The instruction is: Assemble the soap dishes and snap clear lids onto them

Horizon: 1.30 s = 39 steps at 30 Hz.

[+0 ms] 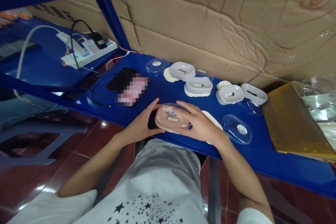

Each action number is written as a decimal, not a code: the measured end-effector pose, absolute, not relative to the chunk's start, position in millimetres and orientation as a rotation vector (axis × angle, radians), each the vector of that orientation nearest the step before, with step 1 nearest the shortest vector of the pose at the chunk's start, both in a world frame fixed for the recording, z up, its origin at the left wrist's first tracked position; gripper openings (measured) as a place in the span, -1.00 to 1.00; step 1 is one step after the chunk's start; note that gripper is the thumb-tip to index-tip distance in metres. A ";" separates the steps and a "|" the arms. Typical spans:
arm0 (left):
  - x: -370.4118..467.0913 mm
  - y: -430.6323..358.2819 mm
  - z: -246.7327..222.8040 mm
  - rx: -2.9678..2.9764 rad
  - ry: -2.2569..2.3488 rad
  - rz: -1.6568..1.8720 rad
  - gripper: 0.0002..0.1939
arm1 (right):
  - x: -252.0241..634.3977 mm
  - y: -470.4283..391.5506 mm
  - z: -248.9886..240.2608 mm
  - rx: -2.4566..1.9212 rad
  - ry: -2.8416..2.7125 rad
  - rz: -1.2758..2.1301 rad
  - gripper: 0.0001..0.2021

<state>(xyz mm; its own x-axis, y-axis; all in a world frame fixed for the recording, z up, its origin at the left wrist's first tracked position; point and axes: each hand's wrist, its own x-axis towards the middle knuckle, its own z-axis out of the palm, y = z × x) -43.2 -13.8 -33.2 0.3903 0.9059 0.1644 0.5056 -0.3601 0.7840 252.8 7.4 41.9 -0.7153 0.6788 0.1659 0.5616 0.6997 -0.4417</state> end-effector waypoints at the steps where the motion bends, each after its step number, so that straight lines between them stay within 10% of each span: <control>1: -43.2 -13.5 -32.3 2.003 1.201 0.793 0.27 | 250.6 5.3 38.6 -0.972 -2.602 0.494 -0.31; 22: -47.9 -8.9 -27.7 2.161 1.023 0.857 -0.15 | 225.2 -7.3 11.3 -0.934 -2.705 0.065 -0.16; 33: -14.0 -19.0 -28.1 2.528 1.393 1.278 -0.20 | 299.0 -58.7 25.2 -1.525 -2.430 -0.031 -0.58; 39: 22.0 -32.1 -18.2 2.861 0.800 0.665 -0.51 | 322.2 -48.4 15.9 -1.396 -2.457 0.310 -0.40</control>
<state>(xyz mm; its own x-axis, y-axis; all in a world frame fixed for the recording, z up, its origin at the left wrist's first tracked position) 22.0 -32.1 -18.2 0.7669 0.5143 0.3839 0.4717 -0.8573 0.2062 322.2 -48.4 15.9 -0.4842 0.8620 0.1502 0.7978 0.5054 -0.3288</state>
